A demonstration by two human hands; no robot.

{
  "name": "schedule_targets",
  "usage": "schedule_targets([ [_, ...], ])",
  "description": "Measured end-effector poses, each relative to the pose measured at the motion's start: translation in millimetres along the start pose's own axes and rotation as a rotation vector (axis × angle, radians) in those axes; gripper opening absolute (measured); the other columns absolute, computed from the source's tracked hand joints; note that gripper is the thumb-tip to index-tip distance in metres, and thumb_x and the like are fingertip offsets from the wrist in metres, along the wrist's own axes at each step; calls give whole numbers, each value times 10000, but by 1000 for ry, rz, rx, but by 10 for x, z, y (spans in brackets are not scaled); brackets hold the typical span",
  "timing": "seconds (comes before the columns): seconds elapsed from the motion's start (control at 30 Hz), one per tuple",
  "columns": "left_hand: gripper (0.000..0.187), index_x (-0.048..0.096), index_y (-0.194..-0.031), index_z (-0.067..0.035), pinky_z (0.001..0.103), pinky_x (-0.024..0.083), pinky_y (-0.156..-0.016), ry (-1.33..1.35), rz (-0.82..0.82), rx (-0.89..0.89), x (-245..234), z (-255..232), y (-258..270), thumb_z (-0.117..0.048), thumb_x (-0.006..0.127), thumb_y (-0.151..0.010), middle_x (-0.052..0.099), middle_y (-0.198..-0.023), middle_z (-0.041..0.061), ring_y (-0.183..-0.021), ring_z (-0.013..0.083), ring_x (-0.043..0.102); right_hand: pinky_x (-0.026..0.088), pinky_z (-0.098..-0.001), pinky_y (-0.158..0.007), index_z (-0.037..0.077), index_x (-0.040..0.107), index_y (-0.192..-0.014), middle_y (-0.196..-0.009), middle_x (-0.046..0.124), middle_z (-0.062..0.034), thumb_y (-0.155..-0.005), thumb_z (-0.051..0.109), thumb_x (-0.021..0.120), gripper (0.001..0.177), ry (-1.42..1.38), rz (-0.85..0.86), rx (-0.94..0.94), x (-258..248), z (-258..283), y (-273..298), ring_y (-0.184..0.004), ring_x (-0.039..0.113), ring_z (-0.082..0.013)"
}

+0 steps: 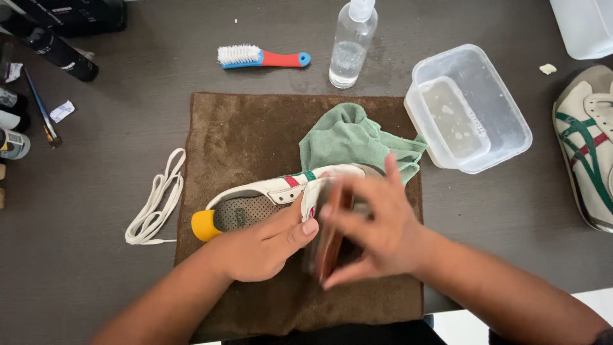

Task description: The person cleans a white sneaker with green and red stripes by wiping it with a green cloth, then scrubbing the upper and toe box with a stiff-bristled brush dipped in water, and wiping again with the cloth. The shoe is rotated to access different areas during the process.

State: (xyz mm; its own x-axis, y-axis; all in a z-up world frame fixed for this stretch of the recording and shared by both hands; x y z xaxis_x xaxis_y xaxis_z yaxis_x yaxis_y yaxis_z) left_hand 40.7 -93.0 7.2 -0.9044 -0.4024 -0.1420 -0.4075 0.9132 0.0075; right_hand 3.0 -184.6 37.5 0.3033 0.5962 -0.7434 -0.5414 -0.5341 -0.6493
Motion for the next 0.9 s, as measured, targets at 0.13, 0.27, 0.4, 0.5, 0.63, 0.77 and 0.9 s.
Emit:
schedule_targets([
  [0.13,698,43,-1599,21,427,37,-1294,-23,-12,28,1,13,10,-419,210,-1084,64,-1722,189,-1606,273,23,-41,-609,-1279,187,451,-1513,-1413,572,-245,-897,916,595,965,17,-18,-68,2,18,31,-1256,694,-316],
  [0.27,703,1,-1600,32,420,-25,-1309,-11,1,101,27,-4,16,-415,205,-1098,-15,-1725,194,-1610,275,-54,-41,-593,-1276,131,560,-1377,-1403,527,-240,-662,921,687,1073,-30,-22,234,-78,-256,-19,-1386,558,-352],
  [0.4,732,-46,-1592,28,433,-6,-1313,30,41,98,56,-108,-18,-430,234,-1094,-46,-1723,204,-1611,284,-66,30,-643,-1242,195,625,-1334,-1313,620,-208,-762,998,523,991,90,-64,34,-81,1,-32,-1079,719,-272],
  [0.5,757,-117,-1593,-6,452,-58,-1301,79,69,71,76,-100,-14,-433,257,-1092,-160,-1718,147,-1600,263,-162,-1,-555,-1278,187,601,-1356,-1361,592,-197,-646,992,606,1074,118,-34,265,-119,-395,-4,-1269,654,-314],
  [0.63,778,-132,-1588,-4,436,-95,-1284,28,73,13,85,73,23,-446,255,-1077,-198,-1711,144,-1582,242,-204,-24,-583,-1235,164,615,-1317,-1302,612,-249,-707,985,600,1024,105,6,152,-129,-155,-36,-1260,640,-331],
  [0.77,831,-271,-1541,-28,436,-95,-1266,86,126,-34,126,1,6,-445,271,-1069,-298,-1682,142,-1571,245,-238,57,-612,-1221,188,640,-1307,-1270,624,-185,-762,971,552,958,186,-35,116,-158,-157,-42,-1014,697,-264],
  [0.9,836,-267,-1538,-9,410,-100,-1263,31,137,-17,139,73,37,-445,273,-1072,-273,-1685,177,-1571,252,-223,67,-567,-1191,208,536,-1422,-1207,648,-158,-755,1014,514,1046,162,29,125,-170,-86,-87,-1160,676,-259],
])
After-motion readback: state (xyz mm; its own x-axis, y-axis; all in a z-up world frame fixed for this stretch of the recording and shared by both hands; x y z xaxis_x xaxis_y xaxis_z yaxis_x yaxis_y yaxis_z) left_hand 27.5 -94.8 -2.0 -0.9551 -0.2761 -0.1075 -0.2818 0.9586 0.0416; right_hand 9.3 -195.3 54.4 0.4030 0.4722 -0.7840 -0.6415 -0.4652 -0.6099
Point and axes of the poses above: each hand's wrist, its own y-axis away from the middle knuckle, its own x-axis out of the palm, z = x × y, the point moved 10 cm from there along -y, towards the middle knuckle
